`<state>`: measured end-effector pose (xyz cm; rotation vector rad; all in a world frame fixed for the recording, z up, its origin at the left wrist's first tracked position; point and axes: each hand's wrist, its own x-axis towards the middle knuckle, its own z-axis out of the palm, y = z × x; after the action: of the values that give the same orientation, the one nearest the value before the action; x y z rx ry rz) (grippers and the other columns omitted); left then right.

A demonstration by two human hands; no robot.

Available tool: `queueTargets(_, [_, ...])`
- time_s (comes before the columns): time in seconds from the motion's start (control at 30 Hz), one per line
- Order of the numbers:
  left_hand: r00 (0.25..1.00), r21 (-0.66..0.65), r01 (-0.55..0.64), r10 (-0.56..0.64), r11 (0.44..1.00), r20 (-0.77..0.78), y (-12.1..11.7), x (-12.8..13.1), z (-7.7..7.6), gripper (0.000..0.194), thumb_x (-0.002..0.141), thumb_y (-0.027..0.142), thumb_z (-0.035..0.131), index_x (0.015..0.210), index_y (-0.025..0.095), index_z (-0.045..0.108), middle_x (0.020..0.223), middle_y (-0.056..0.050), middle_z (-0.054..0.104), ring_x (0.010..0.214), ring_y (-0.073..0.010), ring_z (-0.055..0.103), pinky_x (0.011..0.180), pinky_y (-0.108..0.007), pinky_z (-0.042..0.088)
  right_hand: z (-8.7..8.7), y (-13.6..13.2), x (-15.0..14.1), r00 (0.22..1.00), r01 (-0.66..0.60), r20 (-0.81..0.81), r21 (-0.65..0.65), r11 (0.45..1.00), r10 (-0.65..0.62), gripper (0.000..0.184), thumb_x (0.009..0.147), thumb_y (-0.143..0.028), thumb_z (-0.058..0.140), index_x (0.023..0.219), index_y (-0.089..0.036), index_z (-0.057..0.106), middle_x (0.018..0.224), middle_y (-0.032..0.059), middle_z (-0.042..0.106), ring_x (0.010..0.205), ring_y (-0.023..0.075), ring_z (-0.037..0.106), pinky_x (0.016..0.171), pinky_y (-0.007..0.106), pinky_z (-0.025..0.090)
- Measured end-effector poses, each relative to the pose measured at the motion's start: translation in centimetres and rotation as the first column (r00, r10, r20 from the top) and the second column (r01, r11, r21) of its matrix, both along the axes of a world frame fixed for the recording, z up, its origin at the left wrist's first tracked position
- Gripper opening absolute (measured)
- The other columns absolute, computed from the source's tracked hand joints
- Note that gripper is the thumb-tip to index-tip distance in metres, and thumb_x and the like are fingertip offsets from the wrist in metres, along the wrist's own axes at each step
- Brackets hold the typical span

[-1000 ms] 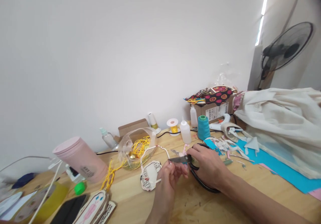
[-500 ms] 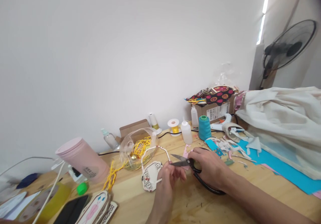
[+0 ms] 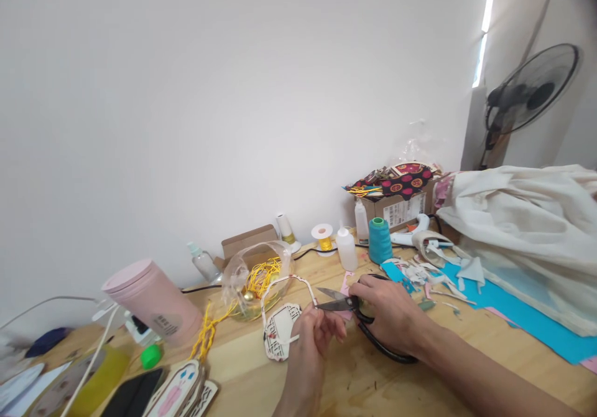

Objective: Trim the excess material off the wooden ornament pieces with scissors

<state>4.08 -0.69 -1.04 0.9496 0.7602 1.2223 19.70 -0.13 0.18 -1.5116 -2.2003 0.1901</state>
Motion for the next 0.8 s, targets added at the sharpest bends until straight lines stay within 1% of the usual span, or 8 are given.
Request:
queueTargets(0.13, [1.000,-0.034,0.013,-0.013,0.999,0.008,0.10,0.11,-0.16,0.027,0.078,0.025,0.042,0.054,0.018,0.051,0.048,0.001,0.059,0.052,-0.0122,0.050,0.057,-0.025,0.037,-0.35,0.07,0.08,0.999,0.033,0.016,0.001,0.999,-0.033,0.015,0.074,-0.026,0.049,0.085,-0.024,0.058,0.084,0.0028,0.060,0.073,0.0169,0.055,0.055,0.024,0.031])
queueTargets(0.3, [0.999,-0.033,0.019,-0.018,0.999,0.030,-0.21,0.40,0.31,0.029,0.078,0.028,0.045,0.051,0.017,0.051,0.047,0.001,0.057,0.050,-0.0122,0.048,0.056,-0.026,0.037,-0.35,0.02,-0.05,0.994,0.100,0.032,0.036,0.994,-0.102,0.021,0.070,-0.020,0.050,0.089,-0.024,0.057,0.084,0.0028,0.059,0.072,0.0164,0.055,0.054,0.024,0.030])
queueTargets(0.47, [0.999,-0.037,0.025,-0.024,0.999,0.022,-0.37,0.40,0.35,0.030,0.078,0.027,0.044,0.052,0.017,0.052,0.048,0.000,0.058,0.051,-0.0130,0.049,0.057,-0.027,0.036,-0.21,-0.09,-0.15,0.998,0.056,0.014,0.030,0.998,-0.057,0.019,0.071,-0.024,0.052,0.090,-0.024,0.058,0.084,0.0027,0.060,0.073,0.0161,0.055,0.054,0.023,0.030])
queueTargets(0.63, [0.999,-0.040,0.017,-0.018,0.999,-0.028,-0.40,0.51,0.03,0.032,0.078,0.028,0.044,0.049,0.017,0.053,0.045,0.000,0.056,0.049,-0.0130,0.046,0.055,-0.027,0.036,-0.24,-0.03,-0.20,0.994,0.099,0.042,0.021,0.995,-0.100,0.016,0.075,-0.029,0.050,0.088,-0.024,0.058,0.084,0.0027,0.059,0.072,0.0165,0.056,0.053,0.024,0.030])
queueTargets(0.8, [0.999,-0.048,0.015,-0.016,0.999,-0.028,-0.44,0.35,0.56,0.031,0.078,0.029,0.045,0.051,0.017,0.053,0.046,0.001,0.055,0.051,-0.0133,0.046,0.060,-0.028,0.037,0.10,-0.28,-0.67,0.989,0.128,0.070,0.030,0.991,-0.130,0.016,0.076,-0.028,0.049,0.087,-0.023,0.058,0.084,0.0039,0.059,0.074,0.0167,0.056,0.054,0.024,0.031])
